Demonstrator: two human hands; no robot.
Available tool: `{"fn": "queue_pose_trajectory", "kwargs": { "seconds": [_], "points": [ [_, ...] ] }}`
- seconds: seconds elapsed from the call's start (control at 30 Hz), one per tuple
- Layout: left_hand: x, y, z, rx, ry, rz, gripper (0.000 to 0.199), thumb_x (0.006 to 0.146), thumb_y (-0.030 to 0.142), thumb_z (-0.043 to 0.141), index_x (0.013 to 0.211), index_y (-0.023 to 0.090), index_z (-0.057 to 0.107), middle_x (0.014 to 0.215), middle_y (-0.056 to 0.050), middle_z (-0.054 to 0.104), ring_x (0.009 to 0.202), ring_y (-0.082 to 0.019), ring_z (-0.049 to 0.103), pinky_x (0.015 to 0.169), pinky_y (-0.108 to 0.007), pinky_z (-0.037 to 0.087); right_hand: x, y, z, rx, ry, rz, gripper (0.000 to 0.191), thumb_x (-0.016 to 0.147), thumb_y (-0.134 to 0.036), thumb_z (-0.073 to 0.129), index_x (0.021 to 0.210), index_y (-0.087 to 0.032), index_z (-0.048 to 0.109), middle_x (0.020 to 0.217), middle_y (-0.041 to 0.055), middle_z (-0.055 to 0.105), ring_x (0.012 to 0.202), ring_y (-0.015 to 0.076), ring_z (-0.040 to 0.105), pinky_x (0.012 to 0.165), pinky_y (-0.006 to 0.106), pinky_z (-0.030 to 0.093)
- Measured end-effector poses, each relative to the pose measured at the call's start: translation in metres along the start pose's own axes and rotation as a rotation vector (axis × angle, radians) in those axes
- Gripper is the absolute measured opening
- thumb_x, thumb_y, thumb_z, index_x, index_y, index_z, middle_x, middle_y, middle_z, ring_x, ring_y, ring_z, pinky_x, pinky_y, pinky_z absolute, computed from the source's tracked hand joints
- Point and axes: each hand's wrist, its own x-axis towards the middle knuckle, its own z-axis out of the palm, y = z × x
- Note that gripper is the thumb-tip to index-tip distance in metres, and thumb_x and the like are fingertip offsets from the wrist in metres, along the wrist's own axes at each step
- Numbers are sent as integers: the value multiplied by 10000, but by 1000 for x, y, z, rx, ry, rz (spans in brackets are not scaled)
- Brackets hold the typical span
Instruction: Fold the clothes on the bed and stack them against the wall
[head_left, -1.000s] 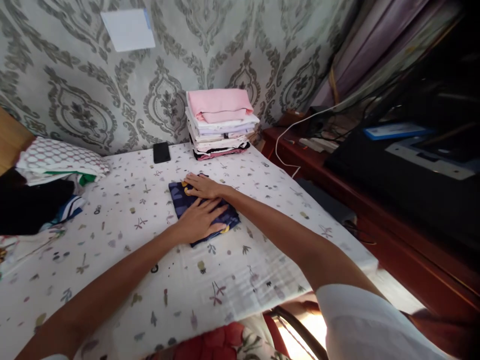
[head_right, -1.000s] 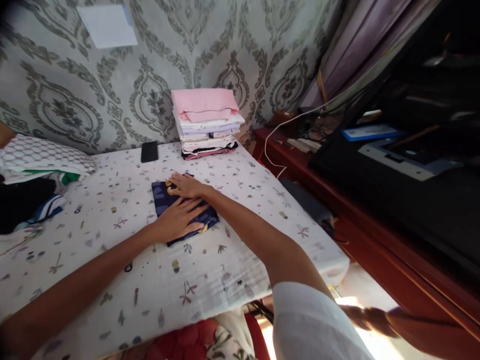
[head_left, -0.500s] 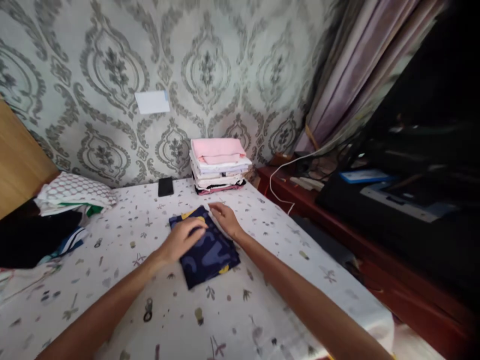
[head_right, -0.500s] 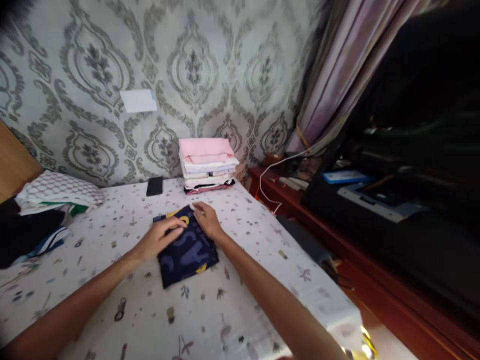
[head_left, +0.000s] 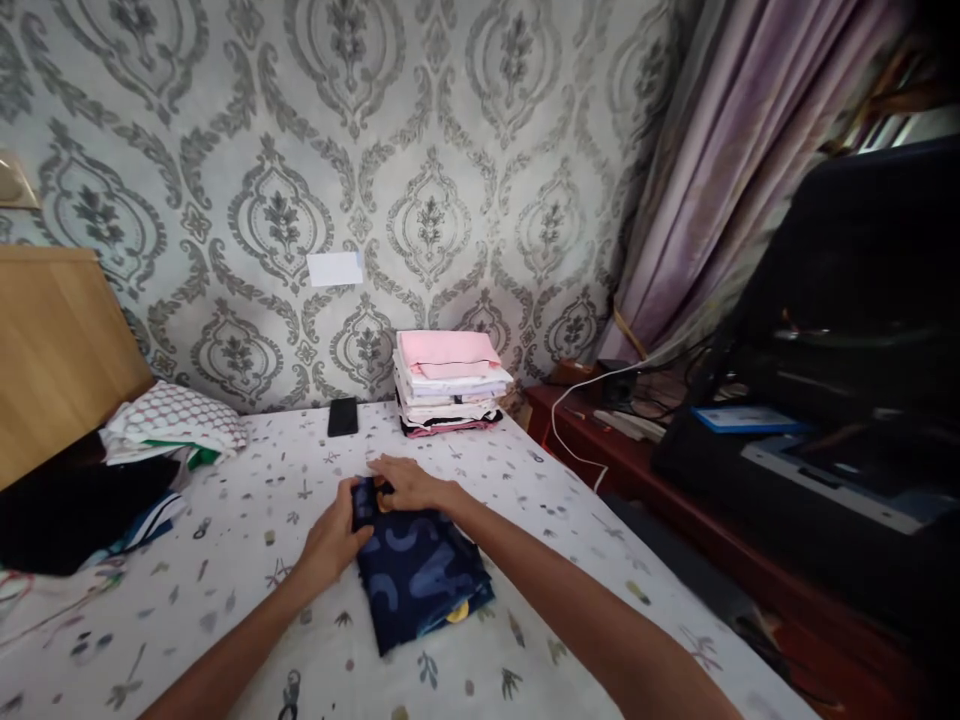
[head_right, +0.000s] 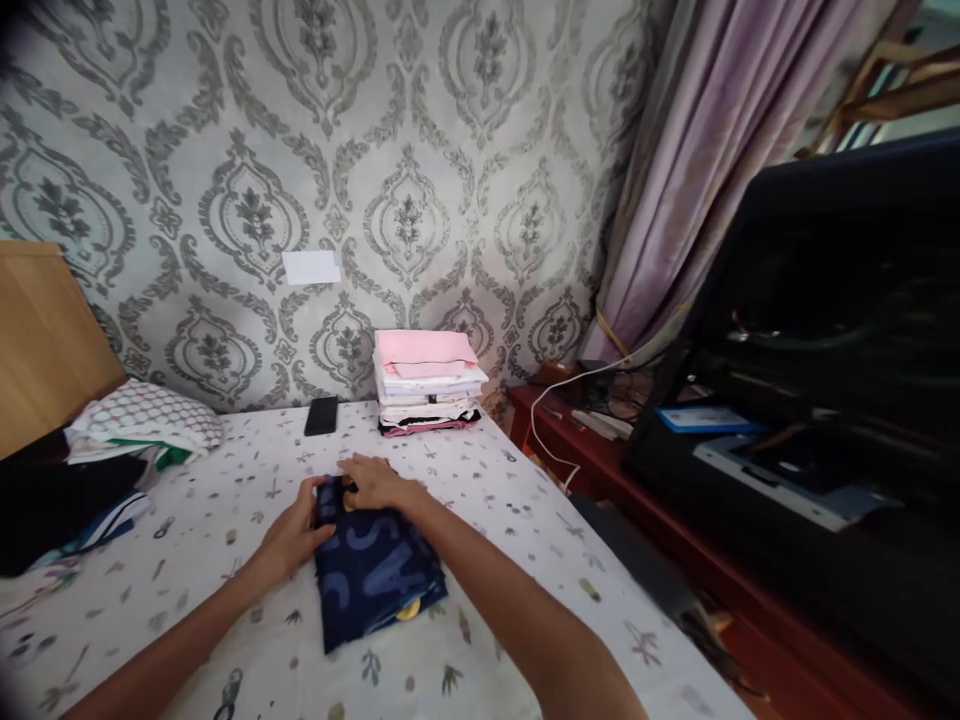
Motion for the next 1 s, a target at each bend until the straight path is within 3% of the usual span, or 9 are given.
{"fn": "queue_pose_trajectory", "kwargs": {
  "seconds": [0.13, 0.23, 0.33, 0.4, 0.47, 0.57, 0.73, 0.83, 1.0],
  "points": [
    [1, 0, 7, -289, 18, 57, 604, 748, 222, 579, 1314, 277, 376, 776, 64, 511, 703, -163, 544, 657, -265, 392, 38, 0, -10, 70, -163, -20, 858, 567, -144, 769, 1397, -175, 552, 1332, 129, 635, 1171, 296, 612, 960, 375, 510],
    [4, -1, 5, -496, 22, 121, 565, 730, 195, 555, 1268, 255, 396, 772, 63, 468, 699, -150, 510, 650, -259, 401, 48, 1, -21, 178, -309, 5, 563, 536, -141, 773, 1096, -161, 717, 985, 33, 739, 865, 214, 676, 723, 272, 544],
    [6, 2, 0, -631, 98, 136, 558, 698, 193, 609, 1221, 242, 423, 806, 49, 499, 792, -152, 541, 744, -270, 440, 46, 6, -31, 260, -390, 35, 250, 586, -184, 764, 829, -139, 728, 674, -35, 678, 640, 141, 619, 578, 212, 487],
    [3, 8, -1, -735, 148, 37, 590, 670, 215, 674, 1200, 247, 417, 824, 47, 532, 820, -153, 570, 785, -282, 460, 38, 12, -36, 301, -362, 41, 184, 632, -200, 741, 801, -132, 713, 660, -36, 665, 630, 124, 602, 578, 201, 475],
    [-6, 16, -1, -883, 96, -135, 631, 646, 272, 742, 1182, 249, 409, 887, 24, 597, 845, -167, 619, 795, -309, 491, 24, 17, -44, 353, -327, 44, 187, 672, -216, 716, 839, -133, 700, 721, -28, 678, 672, 123, 607, 615, 205, 485],
    [-30, 30, 2, -1020, -182, -328, 677, 585, 329, 826, 1145, 228, 458, 965, -34, 679, 863, -209, 680, 761, -333, 528, -9, 22, -59, 464, -206, 0, 206, 712, -272, 707, 868, -142, 677, 807, -10, 683, 738, 139, 617, 678, 233, 498],
    [-65, 45, 4, -871, -552, -416, 469, 545, 298, 841, 931, 163, 612, 819, -51, 714, 679, -183, 692, 590, -258, 490, -75, 26, -87, 655, 32, -36, 330, 772, -435, 721, 944, -162, 654, 820, 0, 651, 726, 148, 590, 657, 246, 484],
    [-63, 52, 1, -848, -547, -405, 368, 586, 372, 805, 831, 150, 643, 817, -71, 715, 692, -187, 687, 567, -257, 497, -106, 32, -98, 728, 152, 5, 403, 776, -498, 731, 988, -167, 642, 851, 6, 655, 739, 148, 594, 693, 257, 485],
    [-32, 71, 5, -941, -456, -328, 479, 584, 313, 813, 1026, 216, 655, 1065, -70, 716, 1071, -252, 654, 723, -277, 548, -128, 51, -107, 772, 269, 78, 475, 731, -572, 754, 953, -175, 619, 868, 12, 662, 792, 169, 611, 760, 290, 491]
  ]
}}
